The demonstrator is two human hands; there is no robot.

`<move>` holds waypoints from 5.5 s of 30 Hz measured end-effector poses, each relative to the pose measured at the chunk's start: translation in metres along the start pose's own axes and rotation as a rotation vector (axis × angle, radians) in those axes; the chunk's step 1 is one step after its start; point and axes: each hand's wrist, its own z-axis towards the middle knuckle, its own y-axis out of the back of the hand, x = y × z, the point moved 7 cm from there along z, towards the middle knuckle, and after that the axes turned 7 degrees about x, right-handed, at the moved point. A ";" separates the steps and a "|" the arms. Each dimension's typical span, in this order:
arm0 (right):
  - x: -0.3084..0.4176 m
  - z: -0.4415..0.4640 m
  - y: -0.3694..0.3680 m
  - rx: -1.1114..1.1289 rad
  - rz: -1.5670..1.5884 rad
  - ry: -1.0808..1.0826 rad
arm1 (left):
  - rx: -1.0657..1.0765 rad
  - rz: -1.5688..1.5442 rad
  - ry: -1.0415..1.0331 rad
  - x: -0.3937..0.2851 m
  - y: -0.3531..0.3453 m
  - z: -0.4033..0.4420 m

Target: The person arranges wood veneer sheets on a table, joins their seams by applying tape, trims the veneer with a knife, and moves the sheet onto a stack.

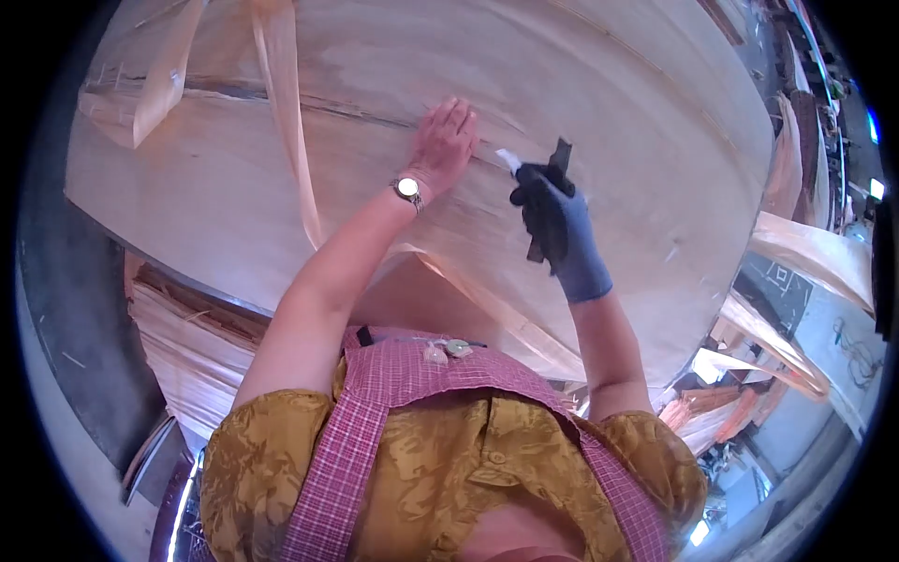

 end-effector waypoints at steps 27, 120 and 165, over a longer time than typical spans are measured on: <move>-0.025 0.069 0.083 0.010 -0.180 -0.074 | 0.152 0.079 -0.278 -0.018 0.006 0.015; 0.019 0.037 -0.075 -0.740 -1.206 0.417 | -0.350 -1.729 1.037 0.599 0.137 -0.119; -0.042 0.016 -0.133 -0.224 -1.059 0.311 | -0.363 -1.584 1.137 0.619 0.150 -0.131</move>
